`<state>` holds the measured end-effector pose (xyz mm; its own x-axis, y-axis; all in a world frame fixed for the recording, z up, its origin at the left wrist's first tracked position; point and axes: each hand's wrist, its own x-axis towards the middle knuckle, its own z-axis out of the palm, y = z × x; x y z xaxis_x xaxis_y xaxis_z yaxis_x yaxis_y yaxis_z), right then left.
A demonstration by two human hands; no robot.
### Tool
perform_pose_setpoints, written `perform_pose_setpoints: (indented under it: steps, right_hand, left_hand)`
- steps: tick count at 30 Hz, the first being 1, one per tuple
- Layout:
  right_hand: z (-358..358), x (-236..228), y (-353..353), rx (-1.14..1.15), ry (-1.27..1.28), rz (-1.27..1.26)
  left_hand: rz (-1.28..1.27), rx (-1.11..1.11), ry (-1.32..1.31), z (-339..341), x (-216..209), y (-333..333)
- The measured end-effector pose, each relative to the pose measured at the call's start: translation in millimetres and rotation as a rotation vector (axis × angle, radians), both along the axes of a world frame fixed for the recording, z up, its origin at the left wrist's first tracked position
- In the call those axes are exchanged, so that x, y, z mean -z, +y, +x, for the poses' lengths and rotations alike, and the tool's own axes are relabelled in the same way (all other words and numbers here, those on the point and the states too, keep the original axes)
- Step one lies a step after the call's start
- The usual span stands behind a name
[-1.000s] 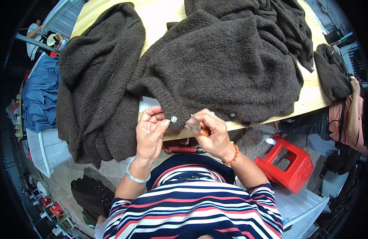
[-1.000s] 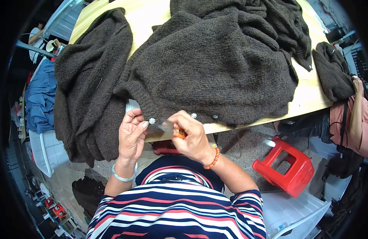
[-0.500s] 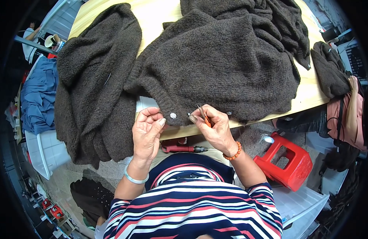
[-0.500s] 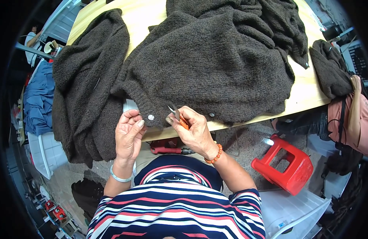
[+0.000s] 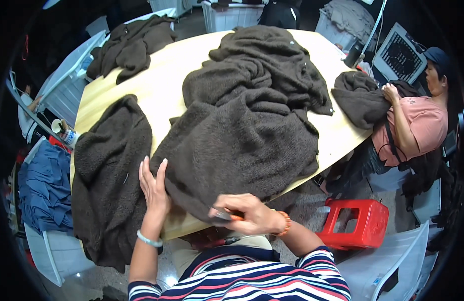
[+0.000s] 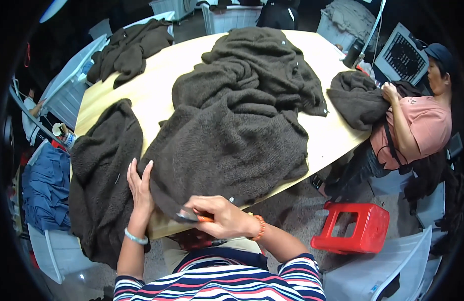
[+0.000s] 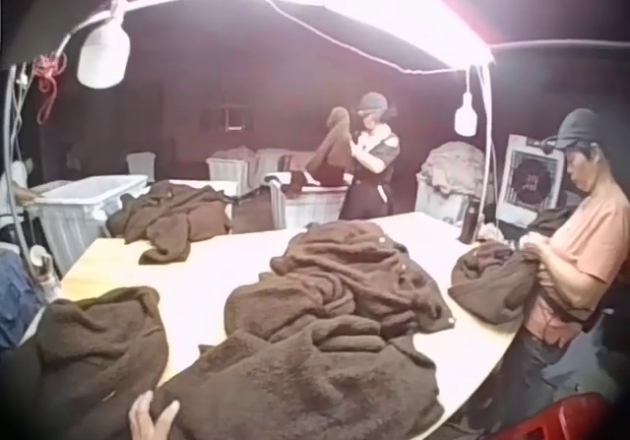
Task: Trimming loose threads from brown wool garments using scissors on an industrial work table.
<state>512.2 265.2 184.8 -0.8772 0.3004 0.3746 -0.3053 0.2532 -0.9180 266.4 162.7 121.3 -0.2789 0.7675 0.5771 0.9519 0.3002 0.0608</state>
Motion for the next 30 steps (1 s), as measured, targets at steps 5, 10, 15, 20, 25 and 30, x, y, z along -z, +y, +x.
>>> perform_pose_setpoints:
  steps: [5,10,15,20,25,30]
  right_hand:
    - [60,-62,21,0.171,0.358,-0.109]
    - [89,-76,32,0.815,0.218,-0.130]
    - [26,-88,-2,0.488,0.242,-0.029]
    - [-13,-69,-26,0.251,0.215,-0.089]
    - [-17,-69,-22,-0.029,0.023,-0.018]
    - [-14,-74,-15,-0.023,0.184,-0.246]
  left_hand:
    - [-0.183,0.132,-0.677,-27,-37,15]
    - [0.269,0.585,-1.576,13,-85,11]
    - [0.501,1.216,-2.133,69,-156,-10]
    - [0.040,0.954,-1.137,86,-115,-21]
    - [0.346,0.508,-1.351,64,-77,-39]
    - [0.735,0.386,-1.482,15,-143,-49]
